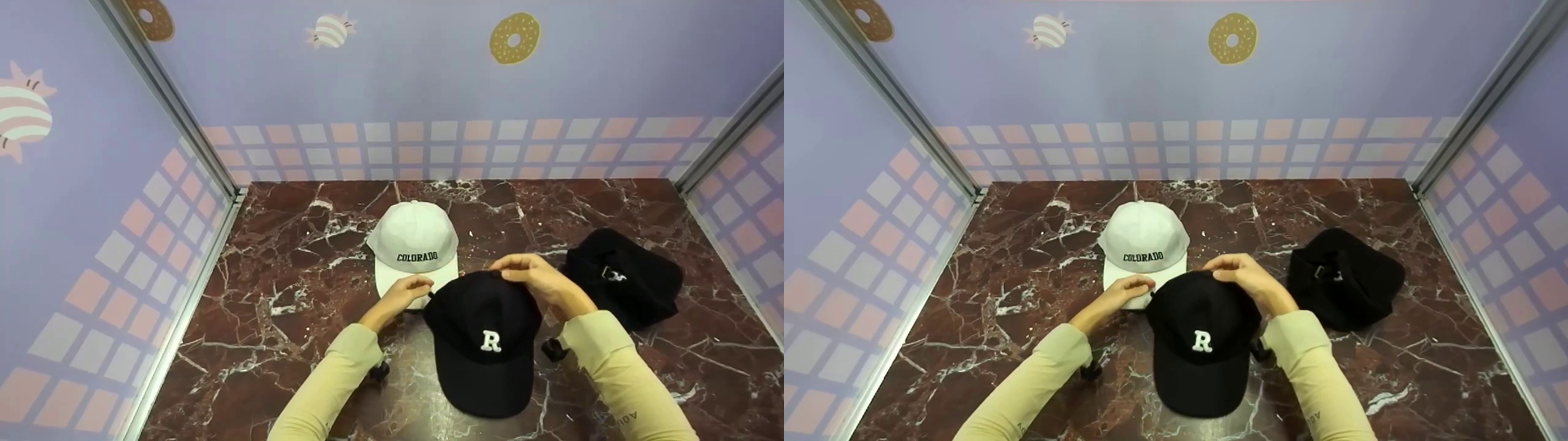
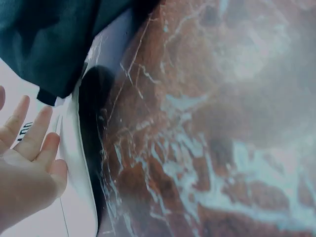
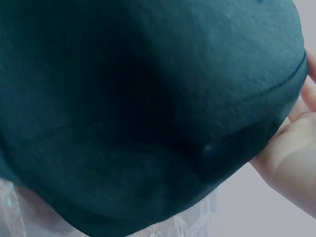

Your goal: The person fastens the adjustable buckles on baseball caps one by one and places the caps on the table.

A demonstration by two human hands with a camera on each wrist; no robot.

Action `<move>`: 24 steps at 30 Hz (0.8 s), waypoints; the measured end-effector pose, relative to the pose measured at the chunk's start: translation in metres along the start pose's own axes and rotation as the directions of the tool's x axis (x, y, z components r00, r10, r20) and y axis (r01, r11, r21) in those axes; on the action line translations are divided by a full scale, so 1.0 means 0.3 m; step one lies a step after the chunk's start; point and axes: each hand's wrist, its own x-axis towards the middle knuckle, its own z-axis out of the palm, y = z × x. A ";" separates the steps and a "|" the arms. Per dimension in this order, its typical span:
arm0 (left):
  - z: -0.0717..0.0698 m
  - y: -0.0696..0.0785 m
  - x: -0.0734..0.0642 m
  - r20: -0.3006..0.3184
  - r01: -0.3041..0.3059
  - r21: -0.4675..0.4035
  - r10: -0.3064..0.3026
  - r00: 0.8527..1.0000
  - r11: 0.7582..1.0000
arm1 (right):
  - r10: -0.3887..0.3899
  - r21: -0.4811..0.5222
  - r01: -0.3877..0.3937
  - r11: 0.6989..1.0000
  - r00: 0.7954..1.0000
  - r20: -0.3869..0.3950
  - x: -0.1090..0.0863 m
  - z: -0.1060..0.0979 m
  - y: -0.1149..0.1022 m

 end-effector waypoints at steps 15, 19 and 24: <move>-0.001 -0.002 -0.014 0.015 0.026 0.010 -0.026 1.000 1.000 | -0.106 -0.053 0.092 0.994 0.902 -0.418 0.005 -0.072 0.012; 0.004 -0.011 -0.010 0.007 0.032 0.006 -0.032 0.999 0.999 | -0.111 -0.154 0.043 0.987 0.879 -0.463 0.008 -0.075 0.026; 0.014 -0.060 0.011 -0.037 0.010 0.037 -0.009 0.999 0.999 | -0.123 -0.267 -0.012 0.964 0.867 -0.483 0.004 -0.070 0.034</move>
